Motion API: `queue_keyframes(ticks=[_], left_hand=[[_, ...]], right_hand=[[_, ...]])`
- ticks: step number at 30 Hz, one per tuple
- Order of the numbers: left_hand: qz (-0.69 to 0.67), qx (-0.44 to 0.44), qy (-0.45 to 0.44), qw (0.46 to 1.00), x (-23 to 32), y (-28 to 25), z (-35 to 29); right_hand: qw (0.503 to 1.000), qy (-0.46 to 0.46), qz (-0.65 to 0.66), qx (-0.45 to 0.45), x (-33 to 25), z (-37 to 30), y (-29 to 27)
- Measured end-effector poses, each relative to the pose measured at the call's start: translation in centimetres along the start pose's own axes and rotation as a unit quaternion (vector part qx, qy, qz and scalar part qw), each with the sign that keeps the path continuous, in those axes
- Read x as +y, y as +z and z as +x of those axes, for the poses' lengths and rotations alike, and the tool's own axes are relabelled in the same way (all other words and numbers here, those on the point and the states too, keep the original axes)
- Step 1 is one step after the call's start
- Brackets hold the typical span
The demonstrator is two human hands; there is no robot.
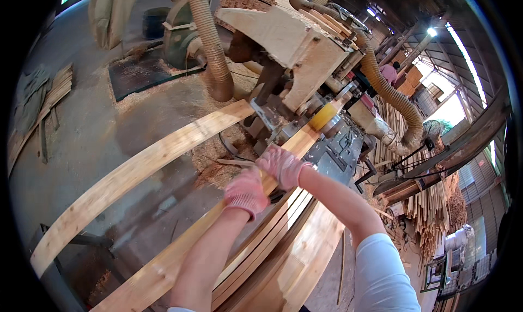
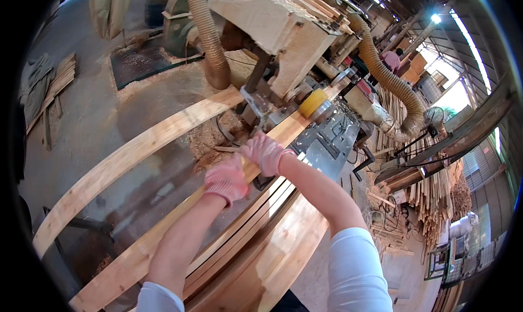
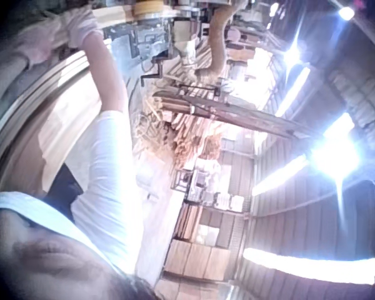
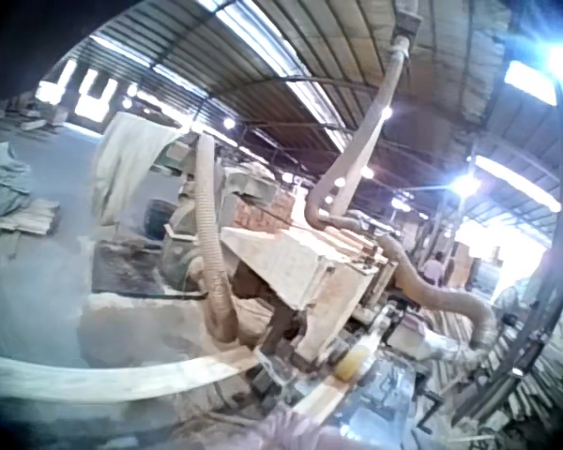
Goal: The person sorts and stacks long wooden planks on a metal table in a workshop. They pick up planks from a pile, inspect them, and place them in a neat stack, occasionally using a small knife to scrape the surface of the wood.
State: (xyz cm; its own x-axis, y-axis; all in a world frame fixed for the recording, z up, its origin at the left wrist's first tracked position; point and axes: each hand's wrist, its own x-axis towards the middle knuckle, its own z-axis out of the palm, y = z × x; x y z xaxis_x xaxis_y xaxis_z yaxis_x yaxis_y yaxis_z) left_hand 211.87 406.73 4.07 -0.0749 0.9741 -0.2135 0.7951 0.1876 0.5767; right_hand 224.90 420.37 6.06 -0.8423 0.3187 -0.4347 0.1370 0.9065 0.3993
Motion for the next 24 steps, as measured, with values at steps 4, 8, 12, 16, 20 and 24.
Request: queue_keyframes(ticks=[4,8,12,16,20,24], left_hand=[[0.048,0.043,-0.008,0.998,-2.7,0.1,-3.1],[0.052,-0.037,-0.047,0.997,-5.8,-2.2,-10.3],[0.135,-0.084,-0.101,0.982,-7.4,-3.6,-14.1],[0.141,-0.075,-0.094,0.983,-7.7,-3.6,-14.7],[0.174,-0.005,-0.045,0.984,-6.4,-3.7,-14.0],[0.184,0.093,-0.027,0.978,-4.5,-1.3,-9.2]], right_hand=[[1.0,-0.017,-0.007,0.009,-3.5,1.3,-5.0],[0.978,-0.075,0.156,0.115,-10.0,2.2,-3.2],[0.959,-0.128,0.15,0.203,-12.0,1.3,-5.7],[0.96,-0.09,0.199,0.176,-7.8,-0.7,-6.4],[0.995,-0.044,0.086,0.029,-3.8,-0.6,-3.7],[0.989,0.011,0.069,-0.127,-4.6,1.4,-5.3]])
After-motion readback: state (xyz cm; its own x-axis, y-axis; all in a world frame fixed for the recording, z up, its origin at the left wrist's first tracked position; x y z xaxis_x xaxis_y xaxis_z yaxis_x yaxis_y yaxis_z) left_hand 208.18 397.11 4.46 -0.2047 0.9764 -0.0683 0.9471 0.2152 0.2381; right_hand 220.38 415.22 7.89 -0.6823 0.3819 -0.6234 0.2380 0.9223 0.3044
